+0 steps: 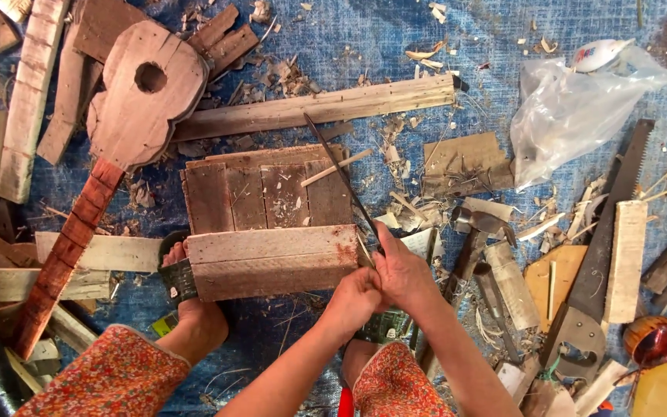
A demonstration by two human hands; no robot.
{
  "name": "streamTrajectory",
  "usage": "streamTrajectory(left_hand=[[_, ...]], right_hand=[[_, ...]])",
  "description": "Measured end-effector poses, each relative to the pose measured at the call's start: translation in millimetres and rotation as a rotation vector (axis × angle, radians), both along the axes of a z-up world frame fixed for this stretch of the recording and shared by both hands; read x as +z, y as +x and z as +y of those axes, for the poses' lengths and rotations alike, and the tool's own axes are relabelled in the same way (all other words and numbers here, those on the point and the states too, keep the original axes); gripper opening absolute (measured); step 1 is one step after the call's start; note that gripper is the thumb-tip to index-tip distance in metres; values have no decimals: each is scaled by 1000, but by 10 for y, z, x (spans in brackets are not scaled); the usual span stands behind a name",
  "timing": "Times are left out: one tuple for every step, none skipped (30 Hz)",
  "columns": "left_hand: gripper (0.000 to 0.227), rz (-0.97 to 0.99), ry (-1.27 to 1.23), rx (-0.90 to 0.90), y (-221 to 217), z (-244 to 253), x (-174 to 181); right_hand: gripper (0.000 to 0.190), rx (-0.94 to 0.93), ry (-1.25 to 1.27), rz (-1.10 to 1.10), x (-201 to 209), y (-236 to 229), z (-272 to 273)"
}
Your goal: Shaping and assembling wooden components for a handmade stringed instrument using various hand tools.
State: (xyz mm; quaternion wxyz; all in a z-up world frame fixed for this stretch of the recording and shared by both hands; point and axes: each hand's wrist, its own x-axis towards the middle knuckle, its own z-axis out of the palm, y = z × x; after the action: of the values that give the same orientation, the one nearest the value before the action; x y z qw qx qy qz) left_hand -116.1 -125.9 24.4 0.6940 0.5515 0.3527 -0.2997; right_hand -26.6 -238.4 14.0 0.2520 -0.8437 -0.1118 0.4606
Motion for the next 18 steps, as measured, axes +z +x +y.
streamTrajectory(left_hand=[[14, -11, -56, -4, 2, 19, 219], [18, -25, -112, -10, 24, 41, 435], [18, -27, -113, -10, -39, -89, 330], [32, 79, -196, 41, -99, -218, 220], [52, 185, -279, 92, -159, -347, 106], [52, 185, -280, 94, -179, -397, 24], [43, 177, -406, 261, -197, -450, -63], [34, 170, -537, 425, -210, -513, -148], [34, 171, -544, 423, -167, -518, -129], [33, 176, -500, 356, -141, -535, -104], [31, 179, -457, 288, -115, -553, -77], [31, 179, -458, 288, -88, -554, -52], [30, 177, -384, 184, -57, -556, -23], [30, 174, -309, 79, -20, -545, 3], [30, 172, -308, 78, 5, -537, 34], [32, 172, -231, -26, 14, -527, 69], [34, 172, -154, -130, 22, -519, 103], [34, 173, -153, -133, 41, -519, 134]], right_hand=[[60, -31, 18, 35, 88, 18, 25], [60, -64, 36, 66, 176, 56, 53], [60, -64, 34, 64, 138, 25, 47], [63, -90, 43, 41, 94, 1, 47], [67, -117, 52, 19, 47, -24, 47], [67, -115, 52, 19, 81, -11, 62], [67, -136, 64, 59, 109, 3, 75], [67, -160, 70, 97, 144, 21, 74], [67, -161, 64, 97, 145, 15, 72], [62, -118, 111, 95, 149, -8, 61], [58, -75, 157, 94, 154, -30, 49], [58, -74, 157, 94, 76, -67, 50], [61, -63, 129, 100, 3, -101, 51], [64, -54, 104, 105, -74, -128, 63], [64, -55, 105, 104, -48, -110, 77], [64, -44, 121, 110, -21, -109, 93], [64, -33, 136, 117, 6, -108, 108], [64, -36, 138, 117, 26, -108, 107]])
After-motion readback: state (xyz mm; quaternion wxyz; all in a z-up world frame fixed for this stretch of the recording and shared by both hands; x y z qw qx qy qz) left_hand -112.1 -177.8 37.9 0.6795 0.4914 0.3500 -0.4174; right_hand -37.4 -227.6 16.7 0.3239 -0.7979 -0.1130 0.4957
